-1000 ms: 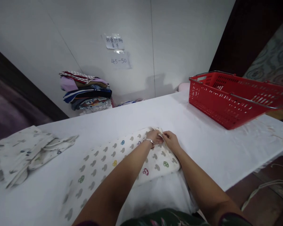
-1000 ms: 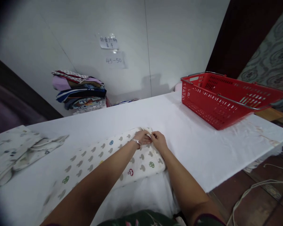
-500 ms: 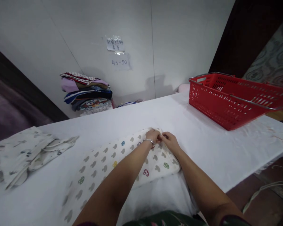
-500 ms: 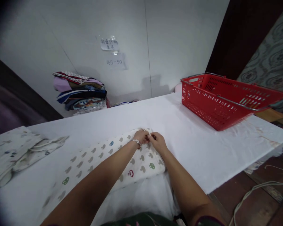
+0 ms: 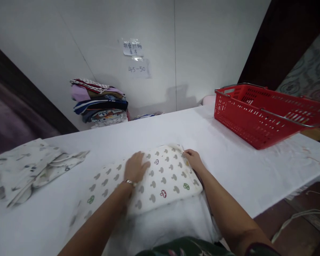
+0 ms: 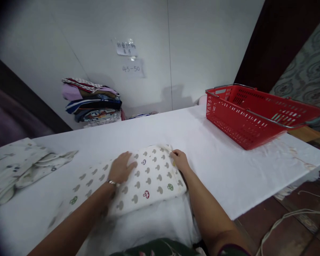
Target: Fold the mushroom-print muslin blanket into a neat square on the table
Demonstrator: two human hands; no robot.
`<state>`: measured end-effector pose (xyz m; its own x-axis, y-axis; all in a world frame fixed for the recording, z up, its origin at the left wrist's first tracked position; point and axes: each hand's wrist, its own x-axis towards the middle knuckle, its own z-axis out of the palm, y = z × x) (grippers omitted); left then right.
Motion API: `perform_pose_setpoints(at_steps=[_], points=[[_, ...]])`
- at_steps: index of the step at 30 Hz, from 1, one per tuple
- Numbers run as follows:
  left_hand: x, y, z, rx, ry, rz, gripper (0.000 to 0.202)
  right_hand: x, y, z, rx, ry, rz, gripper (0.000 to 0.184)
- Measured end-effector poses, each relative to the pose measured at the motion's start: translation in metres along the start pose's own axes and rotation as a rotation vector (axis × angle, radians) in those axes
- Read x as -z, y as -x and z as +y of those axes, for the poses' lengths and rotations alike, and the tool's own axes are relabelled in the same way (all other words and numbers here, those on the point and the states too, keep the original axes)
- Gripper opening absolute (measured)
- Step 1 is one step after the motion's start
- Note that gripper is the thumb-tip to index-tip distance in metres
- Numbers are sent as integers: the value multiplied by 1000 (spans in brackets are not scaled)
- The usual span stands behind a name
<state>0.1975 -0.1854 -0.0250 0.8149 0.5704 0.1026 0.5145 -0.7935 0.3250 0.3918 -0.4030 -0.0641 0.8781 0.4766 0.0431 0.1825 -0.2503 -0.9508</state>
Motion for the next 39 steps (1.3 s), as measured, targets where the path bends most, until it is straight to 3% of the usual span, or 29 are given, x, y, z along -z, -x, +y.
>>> perform_pose_setpoints(at_steps=[3,6,9,13,17,21,27,31,35,39], points=[[3,17,-51,104,-200,-72,58,-3,-2,1,-2,21,5,25],[4,21,-61,115,-235,-111,59,-4,-3,3,19,78,5,24],[6,16,-39,59,-228,-54,58,-4,-2,4,42,106,-7,25],[3,1,10,-180,-135,-43,49,-4,1,2,37,69,-51,28],[-10,-28,58,-320,-34,-74,41,-3,3,-1,54,75,-93,28],[-28,-58,89,-377,-23,-90,37,-2,4,0,146,168,-68,24],[-42,-93,105,-291,-25,-185,27,-3,3,-1,113,185,-45,22],[-53,-105,111,-282,5,-209,23,-3,2,-7,66,334,-20,18],[-59,-104,114,-266,53,-219,25,-2,2,-13,39,480,-30,16],[-47,-85,109,-305,91,-138,36,-2,3,-16,40,497,-46,17]])
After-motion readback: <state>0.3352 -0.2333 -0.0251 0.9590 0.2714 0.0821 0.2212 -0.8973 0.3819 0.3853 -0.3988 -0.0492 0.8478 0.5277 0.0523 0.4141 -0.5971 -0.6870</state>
